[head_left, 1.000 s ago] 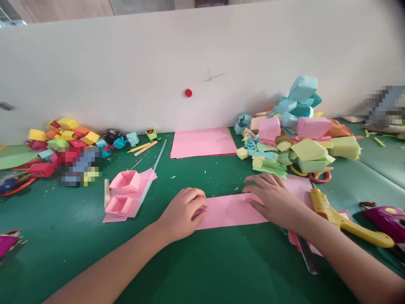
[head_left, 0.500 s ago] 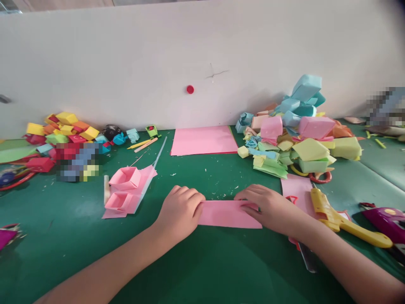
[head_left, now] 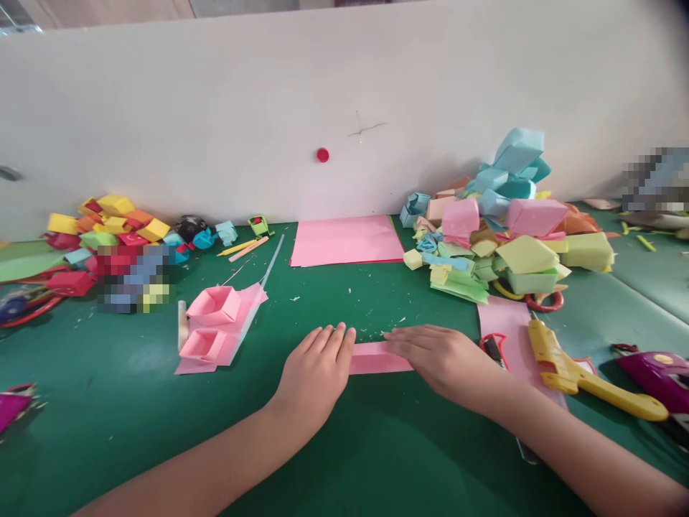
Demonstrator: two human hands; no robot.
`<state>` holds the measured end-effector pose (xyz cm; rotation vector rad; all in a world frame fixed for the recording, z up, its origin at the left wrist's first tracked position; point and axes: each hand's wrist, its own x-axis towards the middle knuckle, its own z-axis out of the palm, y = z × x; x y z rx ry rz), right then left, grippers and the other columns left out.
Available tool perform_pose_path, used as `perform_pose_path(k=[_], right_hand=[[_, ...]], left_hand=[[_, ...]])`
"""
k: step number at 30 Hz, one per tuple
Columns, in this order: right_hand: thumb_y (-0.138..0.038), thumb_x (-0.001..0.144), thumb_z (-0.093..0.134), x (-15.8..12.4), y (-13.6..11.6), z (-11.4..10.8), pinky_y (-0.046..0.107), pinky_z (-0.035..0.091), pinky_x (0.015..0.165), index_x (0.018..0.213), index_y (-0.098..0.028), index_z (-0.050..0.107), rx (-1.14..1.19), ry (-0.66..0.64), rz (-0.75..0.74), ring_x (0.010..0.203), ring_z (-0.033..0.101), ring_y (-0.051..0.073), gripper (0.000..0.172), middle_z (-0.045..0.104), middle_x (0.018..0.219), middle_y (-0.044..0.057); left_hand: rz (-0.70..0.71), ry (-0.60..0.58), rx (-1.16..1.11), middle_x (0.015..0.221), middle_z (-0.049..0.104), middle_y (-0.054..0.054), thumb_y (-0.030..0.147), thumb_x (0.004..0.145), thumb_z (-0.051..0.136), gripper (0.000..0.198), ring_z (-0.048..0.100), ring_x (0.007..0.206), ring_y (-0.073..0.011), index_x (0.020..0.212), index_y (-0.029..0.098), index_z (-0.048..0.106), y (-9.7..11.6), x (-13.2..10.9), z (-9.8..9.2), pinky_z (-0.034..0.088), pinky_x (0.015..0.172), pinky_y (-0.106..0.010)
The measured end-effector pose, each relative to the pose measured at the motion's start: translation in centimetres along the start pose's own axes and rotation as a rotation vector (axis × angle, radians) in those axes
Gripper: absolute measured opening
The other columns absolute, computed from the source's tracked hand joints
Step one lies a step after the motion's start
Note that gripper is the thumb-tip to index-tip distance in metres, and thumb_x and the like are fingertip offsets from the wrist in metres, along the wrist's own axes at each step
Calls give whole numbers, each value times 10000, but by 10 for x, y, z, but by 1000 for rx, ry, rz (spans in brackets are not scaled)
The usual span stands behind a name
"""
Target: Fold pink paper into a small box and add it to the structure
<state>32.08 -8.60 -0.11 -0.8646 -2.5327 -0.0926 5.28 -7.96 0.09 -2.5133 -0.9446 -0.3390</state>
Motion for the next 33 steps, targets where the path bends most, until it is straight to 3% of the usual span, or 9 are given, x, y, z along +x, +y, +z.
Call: perform_pose_path(k=[2, 4, 6, 8, 16, 24, 27, 33], right_hand=[[21, 884, 414, 0, -1, 2, 413, 583, 990, 1316, -118, 636, 20, -63, -43, 1210, 667, 243, 505, 684, 1333, 124], [25, 870, 416, 1, -2, 3, 414, 554, 1045, 1343, -127, 629, 34, -90, -63, 1258, 634, 235, 540, 658, 1368, 121], [24, 867, 421, 2, -3, 2, 421, 539, 1066, 1350, -135, 633, 41, -92, -65, 1274, 621, 235, 551, 652, 1373, 121], [24, 867, 422, 2, -2, -1, 429, 547, 1057, 1354, -147, 635, 63, -93, -49, 1274, 622, 235, 558, 655, 1371, 115], [-66, 974, 450, 3, -1, -17, 409, 555, 1052, 1320, -237, 668, 172, -89, 22, 1233, 652, 214, 443, 706, 1306, 54], [-127, 1005, 474, 6, -15, -17, 481, 509, 1079, 1447, -164, 539, 152, -190, -20, 1331, 565, 253, 448, 629, 1413, 115], [-105, 1005, 460, 6, -15, -16, 451, 520, 1063, 1459, -185, 530, 153, -172, -3, 1310, 584, 236, 466, 639, 1400, 116], [-132, 1020, 460, 6, -12, -17, 409, 533, 1049, 1440, -240, 555, 208, -165, 31, 1281, 606, 213, 444, 655, 1386, 73]], left_hand=[[-29, -60, -55, 1337, 665, -163, 33, 920, 386, 473, 681, 1173, -277, 1332, 63, 616, 5, -1, 0, 551, 993, -420], [-79, -120, -128, 1393, 619, -184, 224, 1002, 410, 453, 644, 1230, -315, 1391, 54, 567, 10, -2, -2, 550, 1000, -457], [-126, -163, -182, 1449, 563, -205, 471, 1013, 441, 599, 603, 1278, -358, 1432, 52, 526, 15, -2, -5, 544, 1008, -495], [-131, -175, -217, 1494, 514, -209, 586, 985, 455, 703, 573, 1307, -376, 1453, 64, 501, 17, -1, -8, 527, 1032, -518], [-70, -126, -207, 1542, 477, -147, 275, 1039, 411, 465, 577, 1315, -312, 1485, 151, 455, 8, 3, 0, 529, 1048, -466], [-64, -138, -223, 1511, 519, -138, -6, 922, 359, 553, 528, 1376, -274, 1420, 159, 533, -2, 3, 11, 476, 1123, -454], [-36, -151, -241, 1500, 522, -172, 23, 936, 348, 541, 516, 1384, -301, 1449, 111, 495, -4, 4, 8, 420, 1162, -505], [46, -194, -356, 1570, 432, -156, 390, 1034, 428, 562, 414, 1456, -322, 1526, 122, 377, 1, 5, -4, 327, 1217, -538]])
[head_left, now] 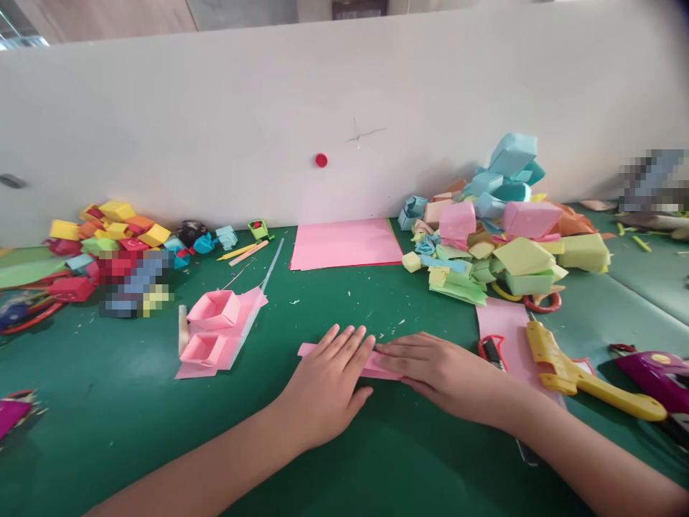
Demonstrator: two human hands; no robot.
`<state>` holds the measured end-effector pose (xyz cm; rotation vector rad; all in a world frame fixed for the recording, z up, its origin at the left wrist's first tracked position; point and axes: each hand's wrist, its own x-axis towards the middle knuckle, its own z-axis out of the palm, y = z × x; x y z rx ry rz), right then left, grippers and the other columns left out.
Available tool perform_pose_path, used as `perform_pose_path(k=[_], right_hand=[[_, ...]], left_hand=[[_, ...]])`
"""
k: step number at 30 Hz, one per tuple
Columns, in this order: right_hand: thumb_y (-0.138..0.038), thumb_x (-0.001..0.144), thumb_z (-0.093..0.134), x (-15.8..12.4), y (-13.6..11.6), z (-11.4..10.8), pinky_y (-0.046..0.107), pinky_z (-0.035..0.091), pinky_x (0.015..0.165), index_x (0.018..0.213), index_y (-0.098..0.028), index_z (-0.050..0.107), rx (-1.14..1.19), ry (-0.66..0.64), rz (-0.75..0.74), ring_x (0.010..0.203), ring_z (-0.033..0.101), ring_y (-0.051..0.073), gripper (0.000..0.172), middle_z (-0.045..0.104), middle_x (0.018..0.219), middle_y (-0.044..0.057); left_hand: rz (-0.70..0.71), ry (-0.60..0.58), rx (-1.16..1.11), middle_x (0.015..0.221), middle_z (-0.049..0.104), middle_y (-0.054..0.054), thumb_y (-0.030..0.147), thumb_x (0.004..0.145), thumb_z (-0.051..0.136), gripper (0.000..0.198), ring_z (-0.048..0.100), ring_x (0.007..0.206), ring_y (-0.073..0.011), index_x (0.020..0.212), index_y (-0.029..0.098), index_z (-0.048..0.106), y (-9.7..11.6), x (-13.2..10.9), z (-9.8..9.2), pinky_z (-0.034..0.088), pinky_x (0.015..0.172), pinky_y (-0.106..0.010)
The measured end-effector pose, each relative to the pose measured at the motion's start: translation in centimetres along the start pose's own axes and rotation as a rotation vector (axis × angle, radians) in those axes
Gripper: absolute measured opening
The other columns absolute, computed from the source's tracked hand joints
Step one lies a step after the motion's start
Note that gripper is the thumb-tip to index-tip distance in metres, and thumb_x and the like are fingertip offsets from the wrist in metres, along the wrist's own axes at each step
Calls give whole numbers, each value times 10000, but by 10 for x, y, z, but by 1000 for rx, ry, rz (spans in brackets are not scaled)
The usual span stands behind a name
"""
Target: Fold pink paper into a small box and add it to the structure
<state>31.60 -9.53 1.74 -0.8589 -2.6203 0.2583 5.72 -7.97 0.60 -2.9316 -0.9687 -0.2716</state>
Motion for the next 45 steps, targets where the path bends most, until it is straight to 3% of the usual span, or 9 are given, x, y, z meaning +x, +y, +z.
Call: perform_pose_path(k=[8, 16, 22, 29, 38, 45], right_hand=[[-105, 998, 479, 0, 0, -1, 432, 534, 1054, 1420, -268, 581, 1, 1, -6, 1278, 611, 226, 464, 666, 1373, 56], [-107, 999, 476, -4, 4, 1, 426, 505, 1100, 1439, -271, 565, 31, -48, 22, 1305, 590, 221, 478, 617, 1435, 43], [-45, 948, 481, -5, 1, 1, 400, 465, 1142, 1480, -293, 518, 32, -59, -1, 1319, 579, 187, 588, 598, 1455, 33], [-43, 924, 478, -8, 1, 5, 448, 472, 1125, 1479, -269, 520, -49, -127, 14, 1379, 517, 235, 601, 570, 1483, 39], [-55, 928, 476, -10, 3, 5, 466, 445, 1142, 1498, -257, 490, -82, -217, 33, 1426, 453, 256, 605, 510, 1539, 23], [17, 882, 437, -15, 6, 10, 475, 403, 1171, 1550, -272, 402, -79, -247, 19, 1484, 363, 240, 728, 421, 1597, 4]], left_hand=[[18, -38, -111, 1597, 394, -137, 336, 1015, 458, 587, 372, 1482, -301, 1558, 166, 317, -3, -4, 1, 322, 1225, -517], [37, -106, -61, 1662, 235, -132, 406, 1056, 387, 641, 240, 1534, -315, 1610, 162, 177, 0, -11, 5, 253, 1242, -505], [60, -138, -33, 1673, 182, -131, 440, 1065, 365, 664, 164, 1553, -311, 1623, 170, 128, -4, -13, 7, 192, 1253, -508], [78, -110, -36, 1676, 190, -114, 483, 1059, 370, 708, 191, 1551, -289, 1633, 206, 62, -7, -14, 7, 181, 1256, -482], [38, -174, -28, 1674, 186, -121, 458, 1065, 346, 638, 174, 1553, -302, 1613, 171, 189, -1, -13, 4, 171, 1259, -487], [14, -167, -37, 1677, 180, -122, 447, 1062, 351, 651, 190, 1549, -310, 1622, 179, 156, 2, -16, 6, 198, 1253, -500]])
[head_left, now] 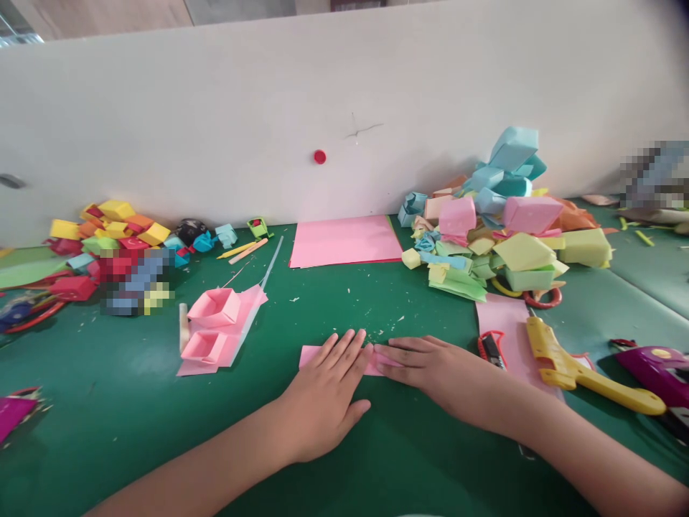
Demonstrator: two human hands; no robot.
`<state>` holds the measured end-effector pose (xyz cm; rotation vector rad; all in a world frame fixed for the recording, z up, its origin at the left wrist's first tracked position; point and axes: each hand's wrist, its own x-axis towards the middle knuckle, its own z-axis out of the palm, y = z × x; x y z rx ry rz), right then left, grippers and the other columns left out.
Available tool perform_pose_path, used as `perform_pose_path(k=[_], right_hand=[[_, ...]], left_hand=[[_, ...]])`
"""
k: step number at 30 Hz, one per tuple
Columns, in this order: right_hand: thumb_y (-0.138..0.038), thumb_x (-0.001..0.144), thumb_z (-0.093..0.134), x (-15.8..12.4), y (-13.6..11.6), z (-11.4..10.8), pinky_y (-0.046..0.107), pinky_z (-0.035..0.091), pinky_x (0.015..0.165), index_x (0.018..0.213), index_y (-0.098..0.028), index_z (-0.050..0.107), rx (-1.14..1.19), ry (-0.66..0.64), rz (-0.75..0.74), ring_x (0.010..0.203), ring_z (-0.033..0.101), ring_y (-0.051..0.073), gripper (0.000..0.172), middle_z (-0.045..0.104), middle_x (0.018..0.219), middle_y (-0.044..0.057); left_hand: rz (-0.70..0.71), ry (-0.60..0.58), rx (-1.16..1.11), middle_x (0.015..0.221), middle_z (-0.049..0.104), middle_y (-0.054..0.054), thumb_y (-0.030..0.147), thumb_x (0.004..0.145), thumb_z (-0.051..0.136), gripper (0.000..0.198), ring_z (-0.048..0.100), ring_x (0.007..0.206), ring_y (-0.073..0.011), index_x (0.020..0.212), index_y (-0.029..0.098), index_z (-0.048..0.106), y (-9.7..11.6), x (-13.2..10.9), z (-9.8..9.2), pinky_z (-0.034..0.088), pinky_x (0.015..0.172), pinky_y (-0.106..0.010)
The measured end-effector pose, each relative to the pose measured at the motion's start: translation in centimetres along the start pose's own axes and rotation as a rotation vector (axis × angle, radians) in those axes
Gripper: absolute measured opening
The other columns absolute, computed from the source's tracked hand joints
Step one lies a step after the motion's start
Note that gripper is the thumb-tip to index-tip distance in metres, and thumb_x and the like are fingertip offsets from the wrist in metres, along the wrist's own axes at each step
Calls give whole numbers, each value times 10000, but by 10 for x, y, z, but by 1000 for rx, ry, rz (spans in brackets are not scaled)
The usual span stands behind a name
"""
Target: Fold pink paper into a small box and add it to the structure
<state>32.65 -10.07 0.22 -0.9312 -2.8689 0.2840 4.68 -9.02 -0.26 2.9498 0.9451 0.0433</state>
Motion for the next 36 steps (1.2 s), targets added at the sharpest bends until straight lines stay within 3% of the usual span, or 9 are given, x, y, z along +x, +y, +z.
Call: perform_pose_path(k=[6, 14, 21, 28, 36], right_hand=[[18, 873, 433, 0, 3, 1, 433, 357, 1203, 1552, -315, 396, 87, 8, 12, 1501, 329, 200, 757, 424, 1594, -30], [18, 901, 376, 2, 9, -2, 369, 293, 1240, 1559, -304, 387, 179, 14, -30, 1517, 282, 148, 733, 434, 1587, -53], [6, 887, 402, -4, 2, 1, 443, 325, 1224, 1582, -327, 327, 54, -55, 17, 1525, 269, 200, 774, 390, 1606, -64], [-174, 1004, 453, -6, -8, -8, 603, 303, 1207, 1583, -425, 267, -97, 13, 101, 1510, 299, 298, 657, 474, 1543, -96], [-275, 1020, 488, -29, 6, -6, 619, 248, 1226, 1557, -458, 308, -69, 52, 141, 1512, 295, 278, 595, 522, 1503, -93]], left_hand=[[-45, -10, -1, 1686, 137, -122, 434, 1067, 323, 658, 146, 1559, -307, 1629, 182, 94, 9, -2, 2, 180, 1257, -505], [-47, -38, -44, 1682, 135, -123, 401, 1065, 329, 630, 140, 1557, -323, 1621, 167, 148, 11, -3, -1, 201, 1250, -532], [25, -66, -135, 1682, 170, -51, 447, 1035, 431, 671, 134, 1558, -318, 1621, 243, 178, 4, -3, -12, 188, 1265, -528], [18, -147, -149, 1681, 144, -62, 478, 1004, 491, 708, 132, 1553, -346, 1612, 235, 223, 4, -10, -20, 226, 1247, -574], [-85, -71, -166, 1671, 209, 16, 483, 1031, 470, 567, 297, 1517, -299, 1569, 399, 311, -3, -37, -26, 327, 1223, -511]])
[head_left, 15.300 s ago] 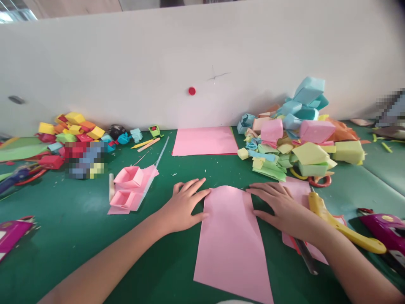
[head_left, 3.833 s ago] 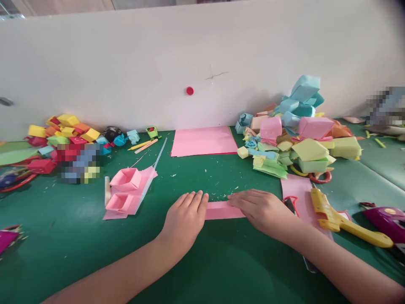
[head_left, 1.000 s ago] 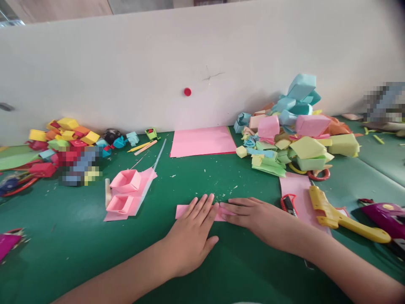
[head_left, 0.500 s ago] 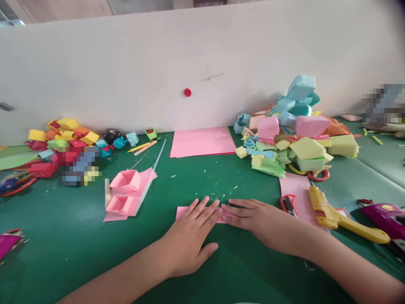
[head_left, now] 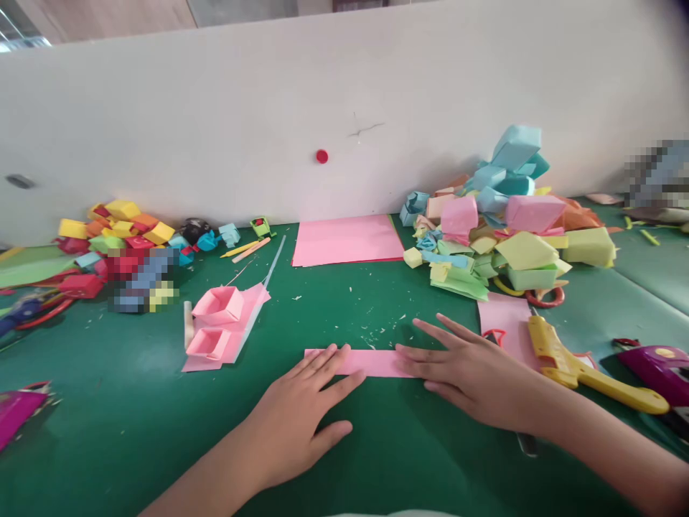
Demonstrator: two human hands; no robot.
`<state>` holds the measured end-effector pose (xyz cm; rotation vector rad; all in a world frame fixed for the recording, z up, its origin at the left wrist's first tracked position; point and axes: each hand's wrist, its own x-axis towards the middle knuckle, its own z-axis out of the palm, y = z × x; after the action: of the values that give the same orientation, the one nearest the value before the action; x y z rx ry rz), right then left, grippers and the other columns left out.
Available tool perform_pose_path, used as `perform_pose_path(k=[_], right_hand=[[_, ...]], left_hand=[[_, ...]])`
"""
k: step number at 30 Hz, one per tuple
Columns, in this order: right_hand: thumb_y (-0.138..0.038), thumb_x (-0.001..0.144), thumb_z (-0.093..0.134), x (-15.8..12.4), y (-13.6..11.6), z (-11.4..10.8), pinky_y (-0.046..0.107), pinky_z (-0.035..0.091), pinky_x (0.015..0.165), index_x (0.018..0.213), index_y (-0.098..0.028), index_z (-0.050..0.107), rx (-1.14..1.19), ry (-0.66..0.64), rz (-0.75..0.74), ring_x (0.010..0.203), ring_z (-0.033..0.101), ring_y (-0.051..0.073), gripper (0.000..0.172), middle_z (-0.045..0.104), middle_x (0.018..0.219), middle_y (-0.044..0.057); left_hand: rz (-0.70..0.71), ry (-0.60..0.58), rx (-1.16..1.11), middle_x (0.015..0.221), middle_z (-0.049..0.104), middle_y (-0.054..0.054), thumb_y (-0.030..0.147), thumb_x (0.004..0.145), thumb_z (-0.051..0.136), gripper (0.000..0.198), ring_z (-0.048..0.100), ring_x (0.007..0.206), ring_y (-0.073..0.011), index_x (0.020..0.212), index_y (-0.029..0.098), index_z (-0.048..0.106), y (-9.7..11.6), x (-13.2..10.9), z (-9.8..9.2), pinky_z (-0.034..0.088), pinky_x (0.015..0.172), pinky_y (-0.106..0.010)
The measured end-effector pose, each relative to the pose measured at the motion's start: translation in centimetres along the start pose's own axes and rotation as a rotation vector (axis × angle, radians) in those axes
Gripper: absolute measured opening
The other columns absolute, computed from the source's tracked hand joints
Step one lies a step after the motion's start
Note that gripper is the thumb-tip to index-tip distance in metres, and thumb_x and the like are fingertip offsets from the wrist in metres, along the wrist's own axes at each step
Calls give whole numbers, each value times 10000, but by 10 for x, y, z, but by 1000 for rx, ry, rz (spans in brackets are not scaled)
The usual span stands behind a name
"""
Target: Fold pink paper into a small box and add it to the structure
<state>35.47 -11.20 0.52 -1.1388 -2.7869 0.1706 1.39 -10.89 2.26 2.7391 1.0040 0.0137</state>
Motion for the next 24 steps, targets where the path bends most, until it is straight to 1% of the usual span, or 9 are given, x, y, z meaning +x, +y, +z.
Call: perform_pose_path(k=[2, 4, 6, 9, 13, 16, 18, 21, 24], right_hand=[[-265, 1014, 491, -8, 6, 1, 652, 247, 1212, 1551, -482, 297, 8, -3, 6, 1501, 317, 291, 611, 522, 1500, -96], [-273, 1006, 505, -12, 10, 1, 680, 237, 1201, 1543, -494, 303, 24, 1, 18, 1488, 342, 304, 615, 533, 1491, -85], [-294, 1005, 513, -14, 13, 0, 703, 223, 1193, 1536, -499, 313, 50, -10, 15, 1491, 330, 317, 603, 541, 1484, -80], [-350, 980, 567, -15, 14, -6, 719, 178, 1197, 1515, -489, 373, 110, -37, 4, 1500, 298, 342, 585, 543, 1486, -64], [-406, 916, 653, -24, 14, -13, 748, 134, 1189, 1484, -494, 431, 160, -81, 35, 1504, 273, 378, 616, 495, 1526, -57], [-392, 905, 664, -30, 11, -14, 781, 158, 1168, 1486, -515, 419, 141, -101, 63, 1500, 275, 393, 642, 458, 1550, -66], [-373, 905, 666, -30, 9, -14, 789, 188, 1158, 1488, -516, 420, 120, -96, 66, 1495, 286, 400, 648, 460, 1549, -64], [-342, 915, 649, -28, 8, -13, 772, 232, 1159, 1471, -515, 450, 111, -59, 59, 1485, 317, 389, 615, 488, 1529, -68], [-346, 940, 618, -27, 7, -13, 770, 239, 1159, 1466, -533, 445, 106, -45, 71, 1482, 334, 374, 584, 496, 1521, -87]], left_hand=[[-24, -7, -2, 1661, 235, 38, 514, 1033, 457, 522, 331, 1503, -294, 1540, 439, 358, -3, -4, -4, 307, 1233, -521], [-63, -42, -6, 1655, 240, 41, 552, 1028, 447, 507, 346, 1494, -302, 1522, 460, 382, -6, -9, -9, 284, 1237, -553], [-106, -81, -16, 1649, 239, 38, 558, 1036, 418, 498, 349, 1492, -299, 1523, 465, 372, -9, -14, -15, 260, 1240, -578], [-145, -102, -39, 1637, 263, 46, 524, 1057, 384, 472, 356, 1489, -272, 1525, 461, 366, -12, -19, -19, 236, 1252, -568], [-136, -68, -37, 1621, 306, 48, 495, 1054, 423, 453, 382, 1475, -263, 1504, 457, 407, -15, -20, -18, 246, 1254, -538], [-108, -16, -9, 1608, 345, 45, 452, 1049, 459, 448, 412, 1459, -259, 1496, 451, 423, -16, -19, -17, 285, 1242, -521], [-99, -6, 14, 1605, 355, 44, 435, 1048, 468, 452, 422, 1454, -258, 1498, 447, 423, -15, -20, -17, 317, 1228, -516], [-98, 2, 33, 1610, 345, 43, 423, 1050, 467, 456, 422, 1455, -255, 1503, 446, 416, -14, -21, -17, 346, 1214, -507], [-109, 14, 33, 1612, 339, 44, 410, 1055, 459, 452, 412, 1462, -253, 1503, 450, 414, -14, -23, -14, 357, 1204, -511]])
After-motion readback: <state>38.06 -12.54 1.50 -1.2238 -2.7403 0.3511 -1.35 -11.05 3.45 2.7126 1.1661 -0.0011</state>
